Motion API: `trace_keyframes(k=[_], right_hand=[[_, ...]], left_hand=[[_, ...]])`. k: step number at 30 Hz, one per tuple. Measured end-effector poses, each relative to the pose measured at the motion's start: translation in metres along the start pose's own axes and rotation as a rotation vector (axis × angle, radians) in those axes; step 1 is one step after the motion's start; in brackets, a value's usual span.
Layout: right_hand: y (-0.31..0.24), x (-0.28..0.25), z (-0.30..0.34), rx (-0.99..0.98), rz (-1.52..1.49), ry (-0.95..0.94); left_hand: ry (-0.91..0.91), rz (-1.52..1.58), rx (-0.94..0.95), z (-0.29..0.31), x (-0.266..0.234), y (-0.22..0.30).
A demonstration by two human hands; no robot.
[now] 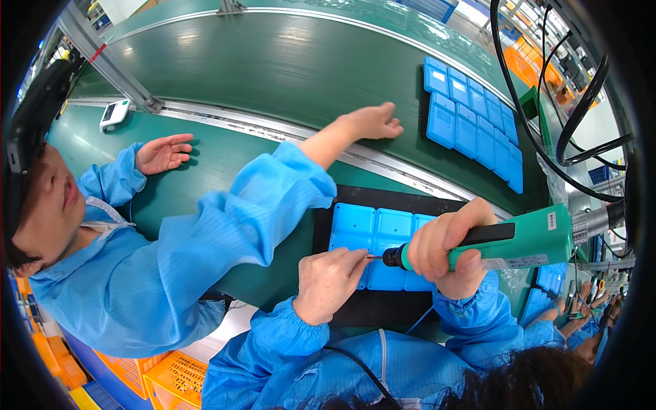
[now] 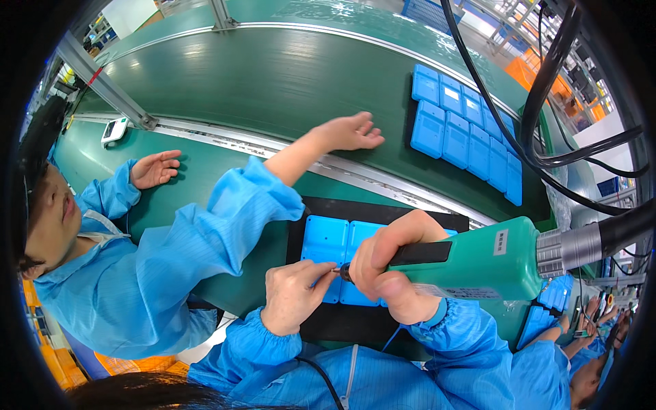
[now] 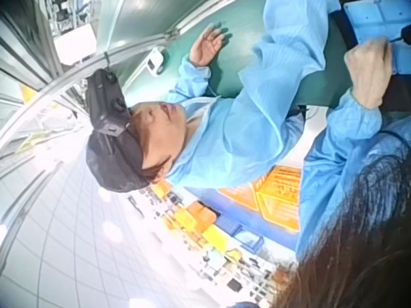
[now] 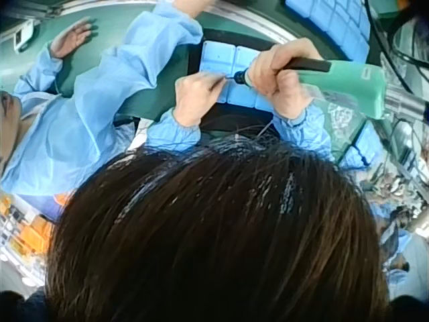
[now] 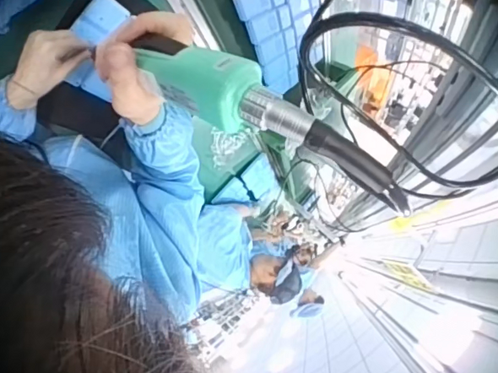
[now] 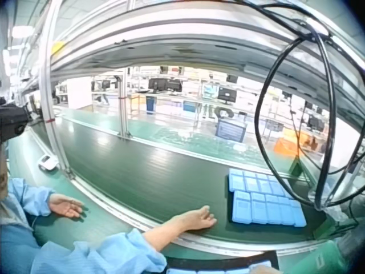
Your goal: The person fastens screws into blue plastic housings with an electric screwdriver, securing circuit board components into place.
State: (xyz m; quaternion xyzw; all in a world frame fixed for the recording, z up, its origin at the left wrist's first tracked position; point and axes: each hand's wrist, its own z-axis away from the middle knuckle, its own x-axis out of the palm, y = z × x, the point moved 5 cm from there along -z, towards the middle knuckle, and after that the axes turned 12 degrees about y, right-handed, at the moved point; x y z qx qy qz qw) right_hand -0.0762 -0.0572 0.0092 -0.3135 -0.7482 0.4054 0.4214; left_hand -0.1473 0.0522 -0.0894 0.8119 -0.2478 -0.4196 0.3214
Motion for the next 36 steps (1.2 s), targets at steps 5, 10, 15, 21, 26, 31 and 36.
trace_keyframes(k=[5,10,15,21,26,31,36], right_hand=[[0.002,0.0,0.002,0.022,0.005,-0.016],[0.0,0.0,0.004,0.025,0.008,-0.023],[0.001,0.003,0.004,0.042,0.008,-0.062],[0.009,0.004,-0.021,-0.127,0.031,0.063],[0.037,0.006,-0.035,-0.146,0.121,0.026],[0.056,0.008,-0.037,-0.203,0.254,0.013],[0.06,0.009,-0.041,-0.181,0.26,-0.006]], left_hand=[[-0.028,0.007,0.017,0.003,0.002,0.001],[-0.079,-0.032,0.056,0.005,0.002,0.008],[-0.068,0.004,0.095,0.007,0.0,0.006],[-0.152,0.917,-0.968,0.017,-0.007,-0.024],[-0.454,1.267,-1.111,0.036,0.009,-0.012],[-0.488,1.266,-1.145,0.036,0.017,-0.008],[-0.565,1.329,-1.195,0.035,0.021,-0.016]])
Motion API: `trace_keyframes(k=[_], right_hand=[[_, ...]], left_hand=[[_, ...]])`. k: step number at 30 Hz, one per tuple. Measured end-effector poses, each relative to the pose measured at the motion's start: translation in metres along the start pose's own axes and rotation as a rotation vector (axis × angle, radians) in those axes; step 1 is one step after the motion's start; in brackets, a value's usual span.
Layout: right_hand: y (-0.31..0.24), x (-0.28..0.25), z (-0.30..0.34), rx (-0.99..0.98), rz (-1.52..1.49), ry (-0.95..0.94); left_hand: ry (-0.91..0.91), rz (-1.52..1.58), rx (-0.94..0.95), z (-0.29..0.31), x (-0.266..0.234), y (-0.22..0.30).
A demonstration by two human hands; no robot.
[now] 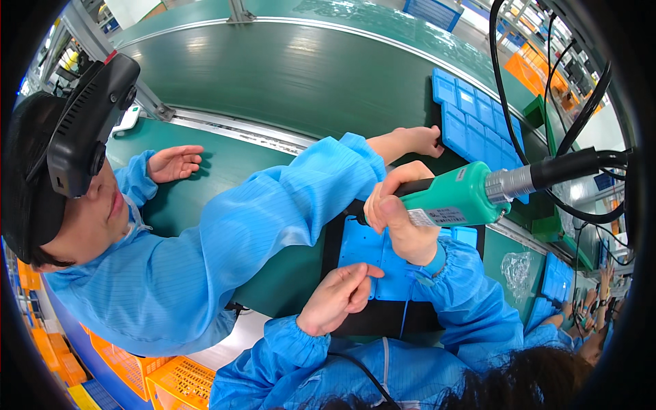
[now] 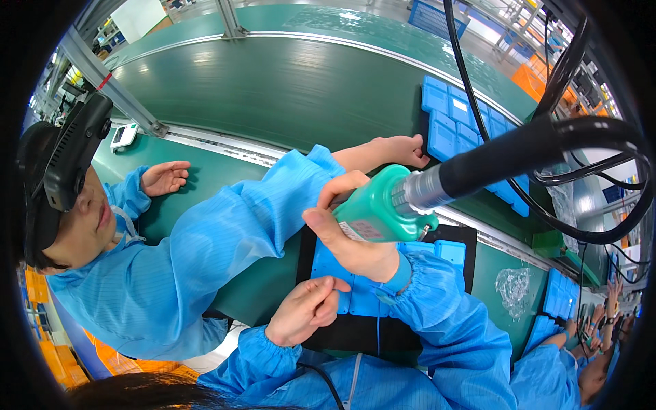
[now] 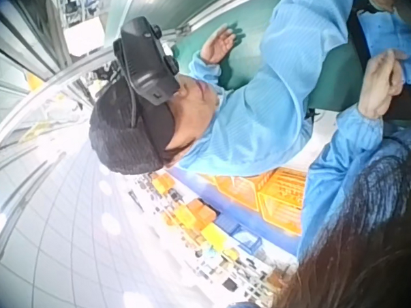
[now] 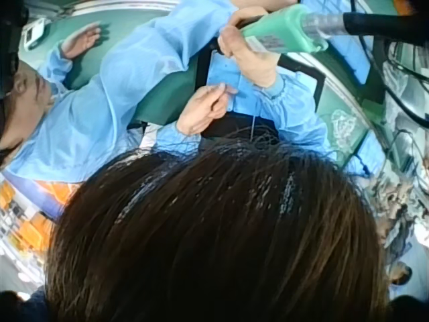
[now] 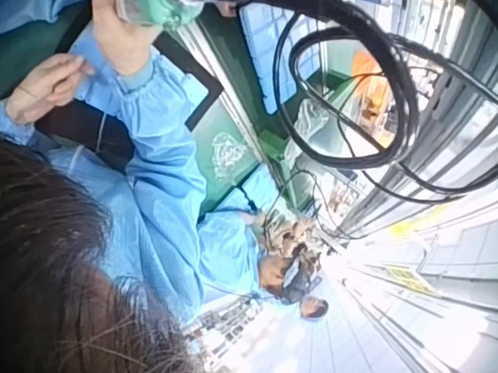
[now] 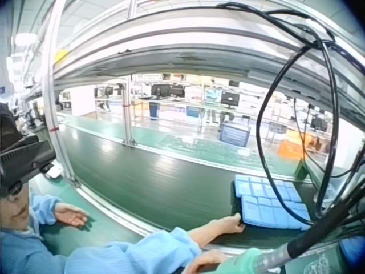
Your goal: The person fastens screws into blue plastic housings with an electric screwdriver, securing circuit board components into place.
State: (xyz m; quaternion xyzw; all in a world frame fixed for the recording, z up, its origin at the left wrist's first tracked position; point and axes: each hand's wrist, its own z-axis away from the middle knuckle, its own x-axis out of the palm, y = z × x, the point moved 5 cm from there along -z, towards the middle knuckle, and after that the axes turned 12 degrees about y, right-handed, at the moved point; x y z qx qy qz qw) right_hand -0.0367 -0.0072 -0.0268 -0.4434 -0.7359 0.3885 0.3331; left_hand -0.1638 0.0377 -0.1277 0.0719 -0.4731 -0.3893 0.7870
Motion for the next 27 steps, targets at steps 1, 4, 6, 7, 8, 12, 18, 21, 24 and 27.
trace_keyframes(k=[1,4,6,7,8,12,18,21,24,27], right_hand=[[0.001,0.001,0.0,-0.001,0.006,-0.012],[0.005,0.004,0.0,0.007,0.026,-0.037],[0.004,0.009,0.0,0.008,0.024,-0.036],[0.004,0.011,-0.001,0.008,0.022,-0.034],[0.003,0.013,-0.001,0.008,0.023,-0.035],[0.005,0.02,-0.001,0.023,0.151,-0.037],[0.007,0.024,-0.005,-0.029,0.091,-0.005],[0.004,0.029,-0.004,-0.055,0.064,-0.025],[-0.005,0.031,-0.003,-0.302,0.197,-0.06],[0.004,0.03,-0.003,0.063,0.055,-0.089]], left_hand=[[-0.026,0.059,-0.003,-0.001,0.0,0.001],[0.097,0.166,0.015,-0.007,0.007,0.005],[0.065,0.158,0.053,-0.016,0.004,0.0],[0.032,0.149,0.092,-0.02,0.004,-0.001],[0.031,0.151,0.093,-0.021,0.004,-0.001],[0.106,-0.016,0.144,-0.023,0.004,-0.003],[0.131,-0.103,0.078,-0.022,0.007,0.001],[0.078,-0.076,0.062,-0.022,0.005,0.0],[0.045,0.012,0.034,-0.023,0.007,-0.003],[-0.002,0.088,0.004,-0.024,0.007,-0.001]])
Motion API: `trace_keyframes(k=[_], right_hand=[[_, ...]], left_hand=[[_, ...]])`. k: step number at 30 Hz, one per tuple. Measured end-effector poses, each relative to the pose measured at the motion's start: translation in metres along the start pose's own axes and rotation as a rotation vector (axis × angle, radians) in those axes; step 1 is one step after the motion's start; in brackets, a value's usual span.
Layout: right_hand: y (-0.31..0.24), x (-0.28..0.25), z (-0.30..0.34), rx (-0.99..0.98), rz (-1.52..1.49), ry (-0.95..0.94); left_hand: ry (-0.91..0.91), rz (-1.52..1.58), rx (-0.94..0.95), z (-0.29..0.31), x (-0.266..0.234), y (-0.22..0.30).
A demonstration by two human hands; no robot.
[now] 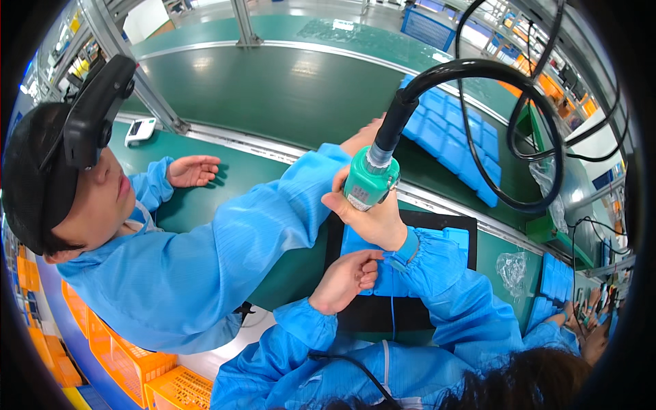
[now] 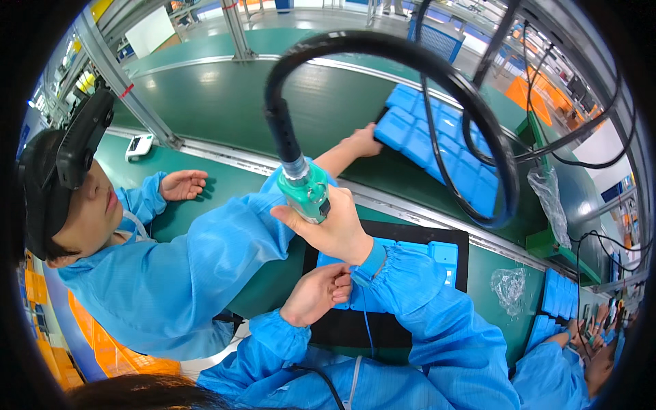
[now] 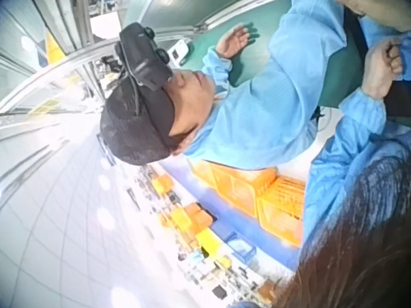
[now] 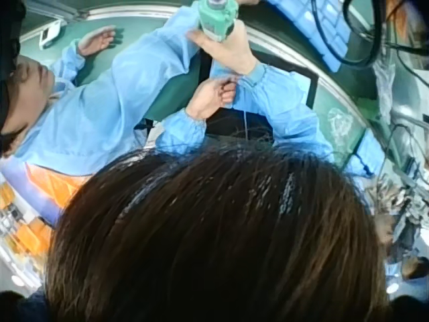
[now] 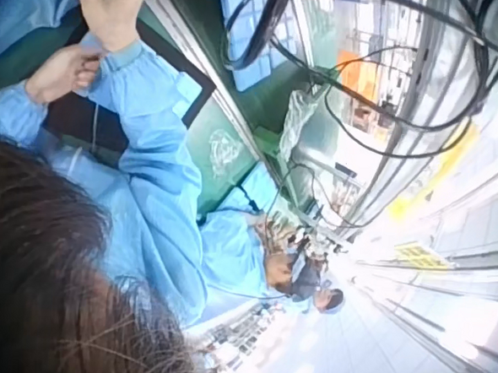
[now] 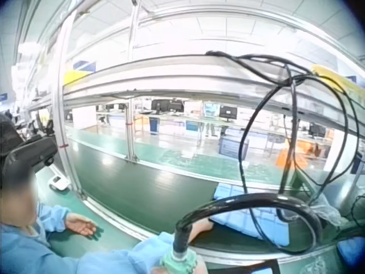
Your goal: The person fastens screws into blue plastic housings with an electric screwdriver, securing circuit board components into place.
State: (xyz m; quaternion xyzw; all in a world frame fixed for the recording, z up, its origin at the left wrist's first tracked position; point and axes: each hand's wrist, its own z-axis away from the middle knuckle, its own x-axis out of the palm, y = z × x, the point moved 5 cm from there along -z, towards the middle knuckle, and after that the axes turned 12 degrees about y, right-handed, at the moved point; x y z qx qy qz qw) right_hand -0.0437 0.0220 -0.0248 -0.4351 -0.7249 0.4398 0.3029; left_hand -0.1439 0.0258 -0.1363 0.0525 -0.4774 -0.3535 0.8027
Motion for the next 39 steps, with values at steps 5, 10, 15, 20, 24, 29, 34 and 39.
trace_keyframes(k=[5,10,15,20,24,29,34,39], right_hand=[[-0.04,-0.023,0.005,0.028,-0.277,0.235],[-0.082,-0.061,0.024,-0.099,-0.441,0.193],[-0.089,-0.091,0.053,-0.057,-0.429,0.226],[-0.081,-0.093,0.07,0.064,-0.478,0.262],[-0.081,-0.088,0.071,0.131,-0.558,0.242],[-0.081,-0.087,0.072,0.139,-0.583,0.246],[-0.079,-0.086,0.071,0.14,-0.582,0.231],[-0.077,-0.085,0.072,0.137,-0.573,0.216]], left_hand=[[-0.043,-0.106,0.065,0.001,-0.003,0.0],[0.035,-0.167,0.189,0.012,-0.003,-0.001],[0.099,-0.358,0.179,0.028,0.003,-0.004],[0.107,-0.117,0.117,0.029,-0.006,-0.018],[0.038,0.093,0.051,0.028,0.006,-0.024],[0.031,0.099,0.052,0.028,0.011,-0.024],[0.043,0.097,0.074,0.028,0.009,-0.023],[0.084,0.076,0.063,0.027,0.008,-0.026]])
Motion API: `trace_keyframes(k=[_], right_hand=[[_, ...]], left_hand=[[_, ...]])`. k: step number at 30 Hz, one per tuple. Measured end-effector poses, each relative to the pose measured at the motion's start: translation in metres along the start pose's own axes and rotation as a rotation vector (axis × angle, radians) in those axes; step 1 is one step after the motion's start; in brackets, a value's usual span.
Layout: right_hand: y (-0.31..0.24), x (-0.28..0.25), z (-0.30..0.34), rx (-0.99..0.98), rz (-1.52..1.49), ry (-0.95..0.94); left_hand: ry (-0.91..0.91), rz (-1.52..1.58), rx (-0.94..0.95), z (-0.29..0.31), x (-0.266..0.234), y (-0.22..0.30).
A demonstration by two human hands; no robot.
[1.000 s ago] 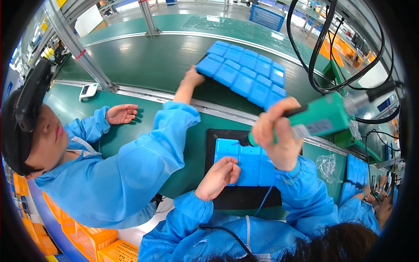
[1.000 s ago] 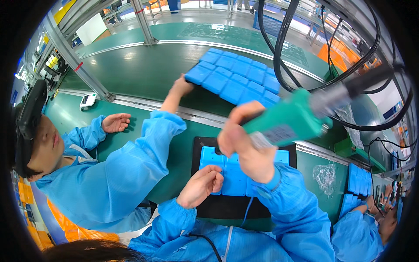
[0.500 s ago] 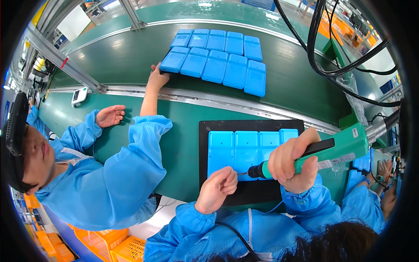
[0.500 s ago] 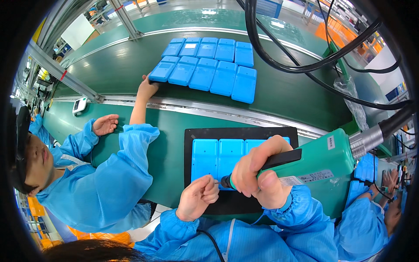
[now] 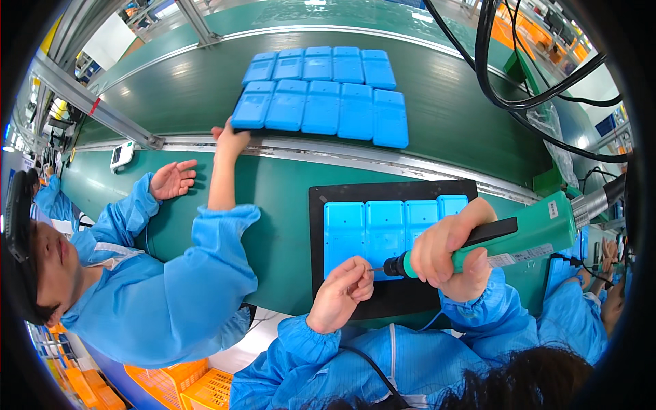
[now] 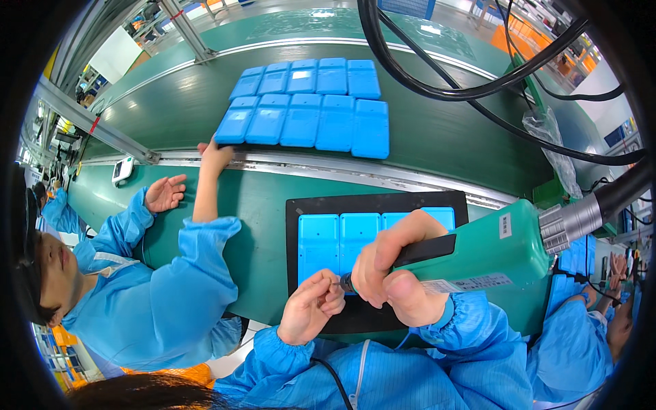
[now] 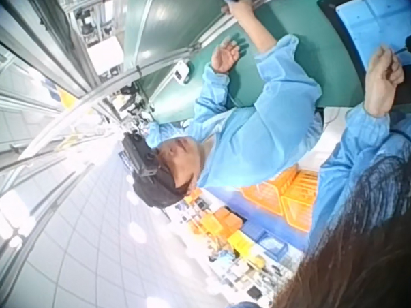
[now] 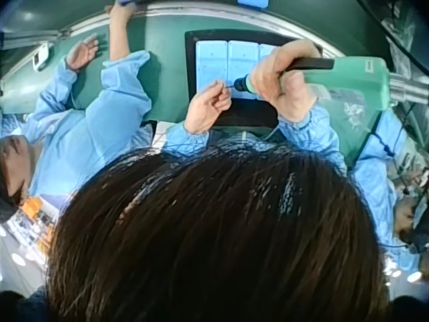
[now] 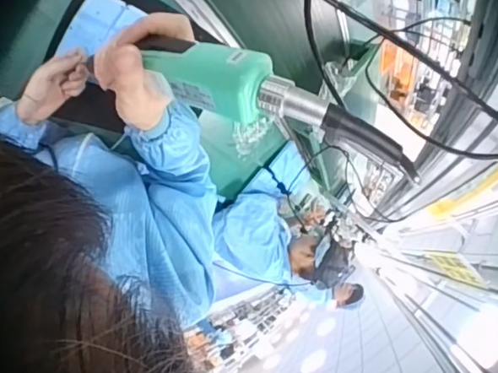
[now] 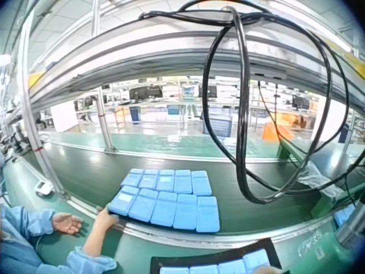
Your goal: The person fastens screws into blue plastic housings with an electric screwdriver, securing circuit board components into place.
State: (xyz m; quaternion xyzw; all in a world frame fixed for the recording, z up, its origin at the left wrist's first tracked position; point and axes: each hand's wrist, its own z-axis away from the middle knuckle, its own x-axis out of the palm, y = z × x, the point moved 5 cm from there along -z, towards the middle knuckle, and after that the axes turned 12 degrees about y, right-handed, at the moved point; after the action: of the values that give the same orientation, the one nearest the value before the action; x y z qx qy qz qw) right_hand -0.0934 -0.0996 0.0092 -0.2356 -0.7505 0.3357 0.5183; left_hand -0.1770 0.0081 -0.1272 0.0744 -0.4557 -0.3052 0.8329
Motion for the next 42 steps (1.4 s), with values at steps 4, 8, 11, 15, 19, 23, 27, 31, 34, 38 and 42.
trace_keyframes(k=[4,8,11,15,19,23,27,31,34,38,42], right_hand=[[0.001,0.003,-0.002,-0.077,0.134,-0.102],[0.003,0.002,0.001,-0.037,0.087,-0.051],[0.004,0.0,0.002,0.0,-0.002,-0.006],[0.0,0.005,0.001,-0.119,0.132,-0.102],[0.0,0.007,0.003,-0.116,0.127,-0.113],[0.004,0.0,0.004,-0.025,-0.003,-0.03],[0.013,-0.012,-0.005,-0.06,0.03,0.047],[0.027,-0.017,-0.015,-0.141,0.264,0.01],[0.035,-0.017,-0.017,-0.137,0.248,0.006],[0.041,-0.016,-0.016,-0.126,0.258,-0.004],[0.044,-0.018,-0.013,-0.115,0.309,-0.02]], left_hand=[[-0.001,-0.001,-0.003,0.0,0.0,-0.003],[-0.022,-0.015,0.002,0.0,-0.001,-0.005],[-0.085,0.007,-0.002,0.0,0.0,-0.007],[-0.084,-0.014,-0.008,0.0,0.001,-0.008],[-0.12,-0.001,-0.06,0.001,0.0,-0.01],[-0.233,0.13,-0.118,0.004,0.0,-0.012],[-0.107,0.119,-0.187,0.011,-0.004,-0.012],[-0.1,-0.015,-0.197,0.022,-0.006,-0.012],[-0.062,-0.049,-0.197,0.022,-0.014,-0.009],[0.071,-0.077,-0.157,0.024,-0.029,-0.007],[0.068,-0.094,-0.123,0.023,-0.033,-0.004]])
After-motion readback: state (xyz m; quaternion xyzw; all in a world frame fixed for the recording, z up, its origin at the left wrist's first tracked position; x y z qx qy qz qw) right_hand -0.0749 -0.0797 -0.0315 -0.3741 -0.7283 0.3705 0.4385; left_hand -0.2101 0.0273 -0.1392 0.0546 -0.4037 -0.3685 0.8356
